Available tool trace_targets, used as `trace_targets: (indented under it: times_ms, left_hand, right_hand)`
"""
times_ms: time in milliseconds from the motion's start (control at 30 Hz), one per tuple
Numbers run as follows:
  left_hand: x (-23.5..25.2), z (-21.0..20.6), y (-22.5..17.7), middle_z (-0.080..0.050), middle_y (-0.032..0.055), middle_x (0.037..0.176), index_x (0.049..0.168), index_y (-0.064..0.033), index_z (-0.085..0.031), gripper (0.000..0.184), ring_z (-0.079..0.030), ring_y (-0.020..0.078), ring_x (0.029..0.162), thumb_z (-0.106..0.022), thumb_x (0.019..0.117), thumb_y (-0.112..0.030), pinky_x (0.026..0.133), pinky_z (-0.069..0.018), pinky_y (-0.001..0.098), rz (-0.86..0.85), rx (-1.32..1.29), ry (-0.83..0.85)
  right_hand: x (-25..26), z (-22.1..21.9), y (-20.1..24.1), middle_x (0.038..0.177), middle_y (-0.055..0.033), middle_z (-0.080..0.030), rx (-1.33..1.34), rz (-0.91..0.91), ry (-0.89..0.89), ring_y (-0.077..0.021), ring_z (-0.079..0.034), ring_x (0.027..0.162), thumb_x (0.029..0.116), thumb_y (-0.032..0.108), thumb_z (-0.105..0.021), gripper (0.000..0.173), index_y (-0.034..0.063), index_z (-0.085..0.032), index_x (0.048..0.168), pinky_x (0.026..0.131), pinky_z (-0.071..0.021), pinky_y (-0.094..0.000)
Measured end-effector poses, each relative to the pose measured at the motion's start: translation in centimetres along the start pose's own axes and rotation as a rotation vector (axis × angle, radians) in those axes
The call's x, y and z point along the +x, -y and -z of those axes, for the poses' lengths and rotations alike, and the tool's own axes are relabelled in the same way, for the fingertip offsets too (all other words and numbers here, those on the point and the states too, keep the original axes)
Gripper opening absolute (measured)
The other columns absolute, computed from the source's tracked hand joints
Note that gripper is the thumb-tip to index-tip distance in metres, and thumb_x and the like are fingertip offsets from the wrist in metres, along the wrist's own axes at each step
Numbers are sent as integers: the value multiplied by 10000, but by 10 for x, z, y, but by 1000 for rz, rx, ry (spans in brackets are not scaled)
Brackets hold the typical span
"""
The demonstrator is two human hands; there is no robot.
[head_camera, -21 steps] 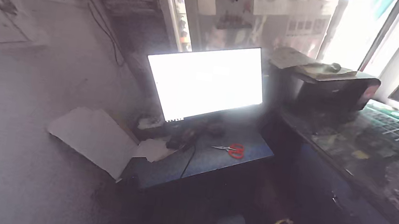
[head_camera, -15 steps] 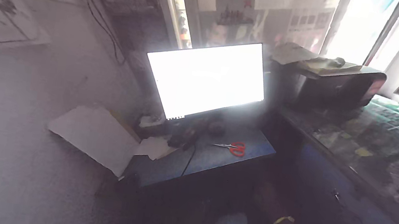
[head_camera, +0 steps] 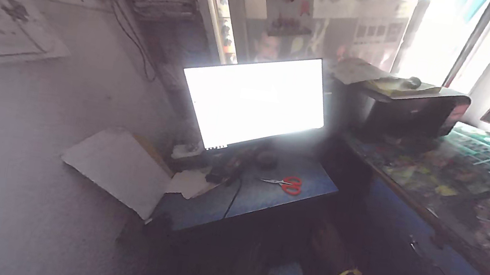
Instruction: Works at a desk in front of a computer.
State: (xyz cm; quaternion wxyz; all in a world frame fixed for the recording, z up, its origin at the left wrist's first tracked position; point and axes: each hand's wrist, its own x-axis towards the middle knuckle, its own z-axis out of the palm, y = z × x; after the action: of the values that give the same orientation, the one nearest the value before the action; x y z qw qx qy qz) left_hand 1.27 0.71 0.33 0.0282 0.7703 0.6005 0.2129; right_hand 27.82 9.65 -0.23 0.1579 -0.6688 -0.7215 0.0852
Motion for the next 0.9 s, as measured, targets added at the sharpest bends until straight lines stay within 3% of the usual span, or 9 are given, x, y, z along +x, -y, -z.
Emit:
trace_targets:
  times_ms: [100, 500, 733, 900]
  left_hand:
    - [-2, -24, 10, -574, 188, 1463, 1314, -84, -687, 465, -526, 368, 1379, -611, 972, -390, 1153, -408, 525, -67, 35, -107]
    - [-4, -29, 18, -482, 175, 1554, 1387, -138, -642, 487, -411, 372, 1470, -525, 1024, -441, 1214, -319, 536, -52, 54, 29]
    - [-7, -33, 19, -490, 173, 1548, 1395, -131, -636, 485, -415, 364, 1469, -503, 1038, -431, 1221, -312, 527, -48, 34, 18]
    - [-4, -31, 19, -460, 183, 1568, 1477, -192, -566, 521, -418, 380, 1463, -497, 1035, -458, 1207, -322, 548, -42, 22, 23]
  right_hand:
    - [0, -6, -4, 1579, -168, -451, 0, 0, -6, -320, -413, 1478, 1027, 375, -506, 532, 142, -523, 1505, 1212, -360, -471]
    - [-2, -3, -2, 1599, -186, -416, 27, -20, 7, -329, -424, 1472, 1018, 364, -540, 568, 132, -483, 1533, 1201, -378, -462]
    - [-2, -9, -5, 1617, -179, -393, 11, 3, -13, -316, -382, 1501, 1031, 403, -495, 581, 117, -475, 1536, 1219, -351, -457]
    - [0, -11, -7, 1625, -163, -384, 16, 9, -31, -304, -367, 1511, 1034, 421, -486, 595, 120, -460, 1546, 1227, -342, -447]
